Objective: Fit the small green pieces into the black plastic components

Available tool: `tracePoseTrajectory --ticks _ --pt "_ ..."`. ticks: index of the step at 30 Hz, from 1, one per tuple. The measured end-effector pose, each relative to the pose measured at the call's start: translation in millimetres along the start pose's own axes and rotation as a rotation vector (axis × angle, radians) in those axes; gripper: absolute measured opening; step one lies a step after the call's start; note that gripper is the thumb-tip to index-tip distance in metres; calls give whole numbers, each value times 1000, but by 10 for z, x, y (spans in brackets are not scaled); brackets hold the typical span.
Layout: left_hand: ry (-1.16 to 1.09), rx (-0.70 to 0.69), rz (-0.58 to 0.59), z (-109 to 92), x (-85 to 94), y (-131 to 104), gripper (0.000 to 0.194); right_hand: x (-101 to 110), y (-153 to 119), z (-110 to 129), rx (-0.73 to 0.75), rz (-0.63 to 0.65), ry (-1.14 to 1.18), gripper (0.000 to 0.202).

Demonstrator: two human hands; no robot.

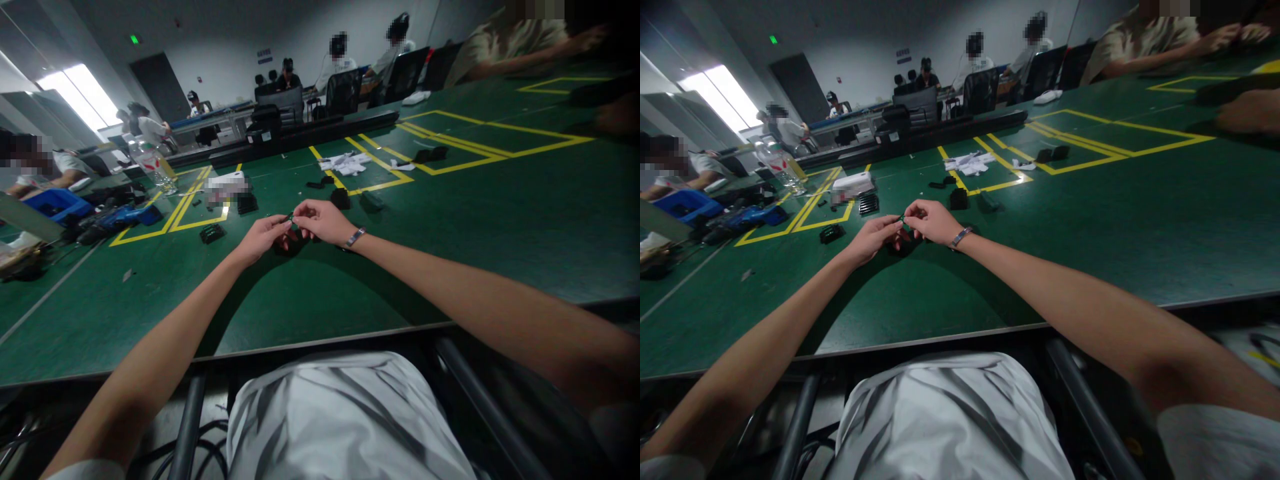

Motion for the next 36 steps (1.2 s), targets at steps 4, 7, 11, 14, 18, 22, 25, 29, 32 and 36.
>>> tracePoseTrajectory --ticks 4,7,11,14,18,22,25,29,32,36 --pt "-5 -4 1 0 -1 -2 38 3 -2 6 6 1 1 12" --pt "3 -6 -1 -1 -2 -3 38 3 -1 1 -5 -1 2 12" --pt "5 -4 -5 3 3 0 39 2 4 -14 -5 3 9 13" --pt "4 -7 -4 6 6 4 39 4 6 -18 2 4 12 12" --pt "3 -5 -1 5 6 4 38 2 6 -25 -6 5 11 12" --pt "4 3 -1 4 3 -1 37 -1 5 -31 -7 8 9 12" --pt "3 2 -4 10 7 2 37 0 5 -32 -8 8 18 13" --pt "-4 6 -1 19 10 9 38 4 5 -23 1 8 25 14" --pt "-11 4 -6 17 11 9 38 6 6 -20 5 9 23 13" --pt "-8 0 -3 11 8 1 38 5 7 -28 -1 5 22 13"
Point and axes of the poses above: each hand's wrist, its own y-axis towards the middle knuckle, its own x-axis out of the back of the hand, z = x × y, the point moved 3 cm from there along y, towards the middle knuckle, and after that the axes turned 6 degrees about x, right-handed, at the moved point
